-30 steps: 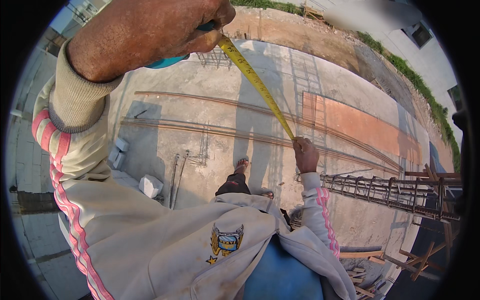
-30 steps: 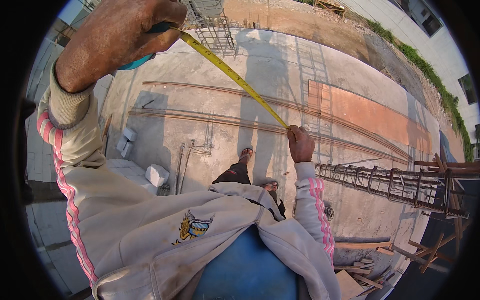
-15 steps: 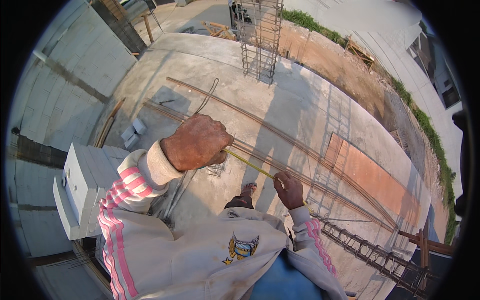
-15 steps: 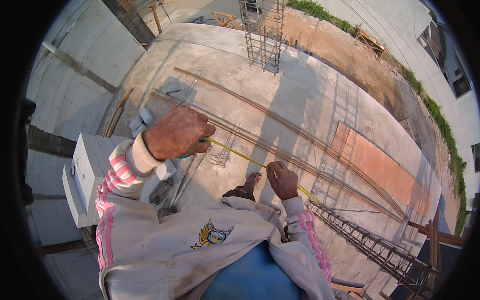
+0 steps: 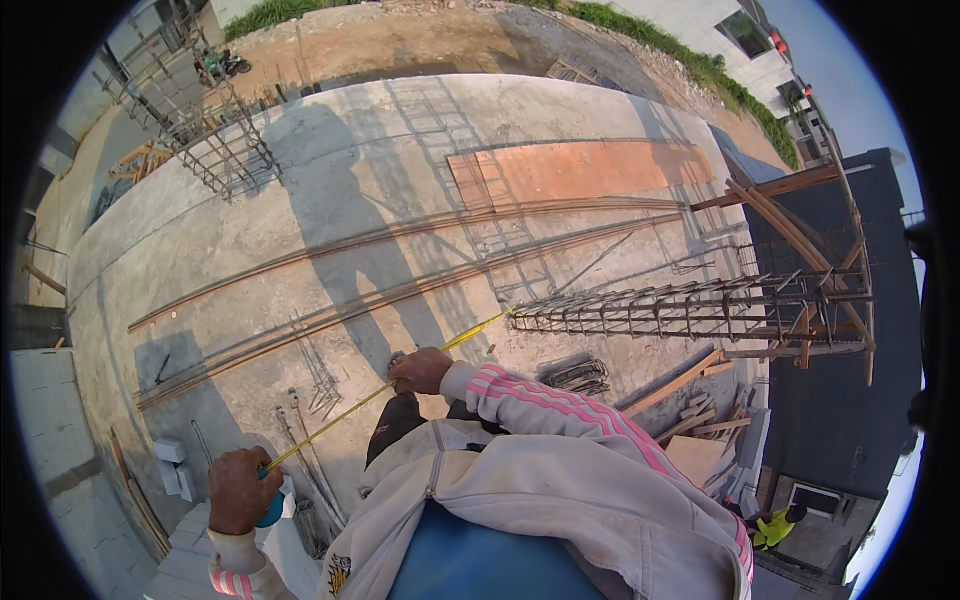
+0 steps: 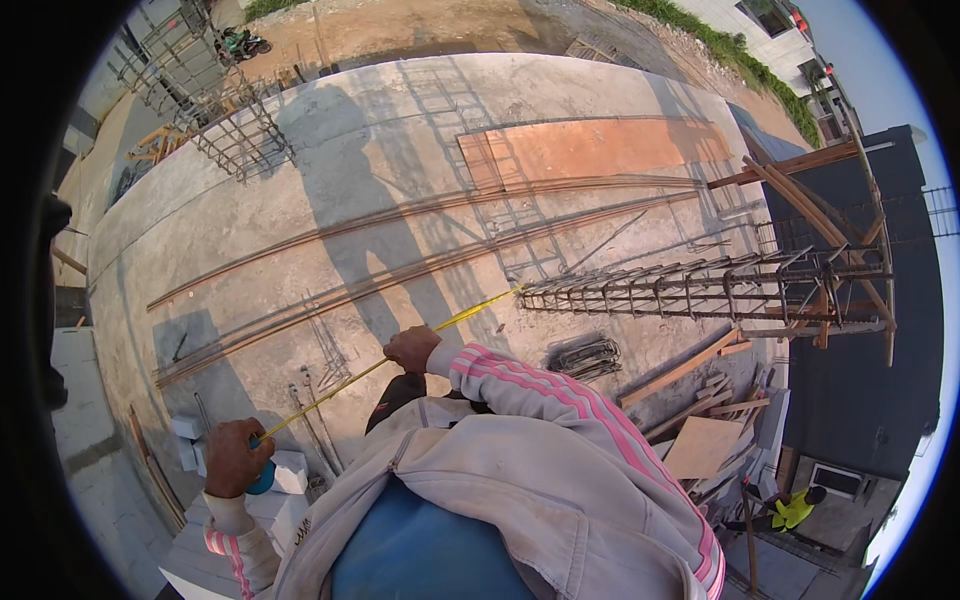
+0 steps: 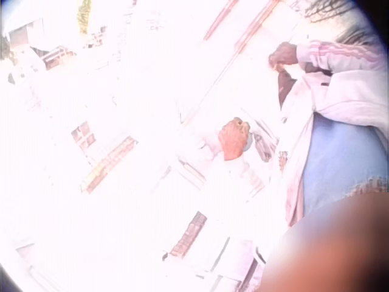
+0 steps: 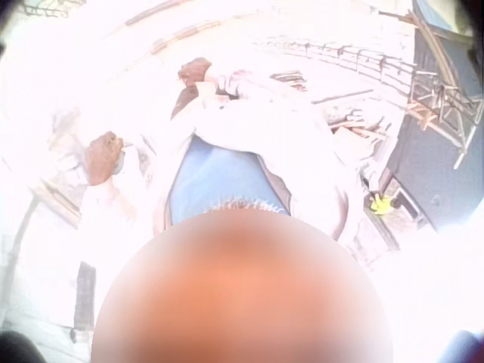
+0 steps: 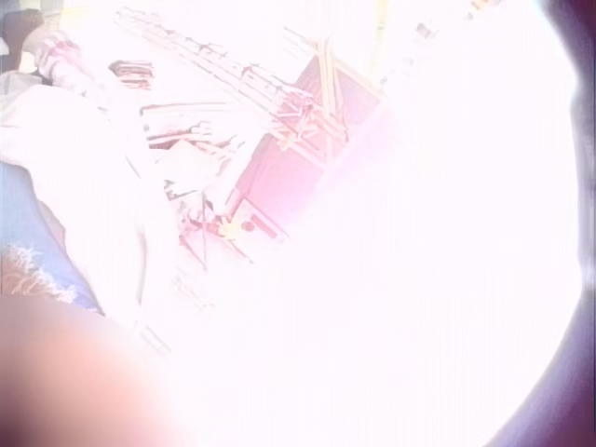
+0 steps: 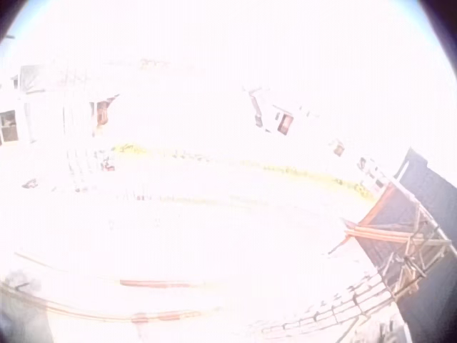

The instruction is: The person measures a rebar column with a tape measure, then picks up metal rods and a bundle of rebar stirrups. They walk across the construction site and use a hand axe to split a small piece of wood into smaller pieces.

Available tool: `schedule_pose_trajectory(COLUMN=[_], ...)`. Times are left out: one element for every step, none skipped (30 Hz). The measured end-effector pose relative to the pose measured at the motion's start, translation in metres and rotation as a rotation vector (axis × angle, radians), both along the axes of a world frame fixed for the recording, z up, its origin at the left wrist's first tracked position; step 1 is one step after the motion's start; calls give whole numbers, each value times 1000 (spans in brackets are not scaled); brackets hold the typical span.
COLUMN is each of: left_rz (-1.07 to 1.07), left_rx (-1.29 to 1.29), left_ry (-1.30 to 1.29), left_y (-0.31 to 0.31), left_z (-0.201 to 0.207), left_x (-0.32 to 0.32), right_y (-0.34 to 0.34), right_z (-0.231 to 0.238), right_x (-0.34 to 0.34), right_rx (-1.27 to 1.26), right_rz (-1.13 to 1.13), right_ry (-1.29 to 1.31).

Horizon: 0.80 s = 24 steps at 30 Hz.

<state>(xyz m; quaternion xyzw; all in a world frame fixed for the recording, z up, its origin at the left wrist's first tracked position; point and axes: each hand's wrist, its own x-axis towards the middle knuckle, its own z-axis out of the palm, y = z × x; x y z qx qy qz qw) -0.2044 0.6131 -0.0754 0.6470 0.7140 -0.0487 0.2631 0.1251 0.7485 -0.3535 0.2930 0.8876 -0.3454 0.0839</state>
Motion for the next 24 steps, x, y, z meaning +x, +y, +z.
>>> schedule_pose_trajectory(left_rz=[20,56,46,55,70,72,78,86,94,67,49,50,54,85,146,166,201,256,260,292,352,394,460,513], left_rx=[-27,-60,-63,-74,-63,-81,-80,-46,-68,-64,-46,-70,-60,-97,-137,-110,-92,-158,-209,-133,-178,-188,-228,-256], left_ry=[-12,-26,-38,-44,-60,-56,-64,-95,-77,-44,-25,25,-23,-38,-46,-57,-58,-83,-90,-79,-106,-126,-171,-216], left_y=[0,1,2,1,-1,-3,-7,-11,-14,-19,-24,-30,-36,-43,-54,-62,-68,-72,-77,-83,-87,-92,-102,-112], left_z=[-6,-14,-24,-33,-42,-49,-55,-59,-62,-60,-58,-55,-53,-50,-45,-47,-52,-57,-63,-69,-77,-82,-84,-87], left_x=[1,3,6,9,11,14,17,20,23,24,26,31,36,42,50,62,74,83,93,108,123,135,145,154], right_y=[0,-7,-12,-21,-28,-32,-35,-37,-36,-32,-28,-22,-18,-15,-16,-18,-26,-33,-42,-50,-56,-59,-58,-54], right_z=[6,15,23,31,35,36,33,28,20,10,-1,-11,-17,-20,-19,-14,-5,7,19,31,40,45,47,45], right_x=[-15,-30,-42,-54,-63,-70,-70,-66,-58,-45,-33,-15,-6,1,2,1,-6,-12,-22,-28,-31,-30,-26,-18], right_rx=[15,48,56,74,62,39,34,44,54,75,91,128,71,50,65,176,101,127,72,19,-25,-38,-45,-79], right_rz=[71,50,85,79,71,70,88,85,115,132,153,178,191,249,301,387,406,431,465,483,536,614,641,676], right_ry=[52,65,226,258,314,325,274,343,219,174,106,72,-25,-4,-2,66,49,221,250,273,268,204,276,165])
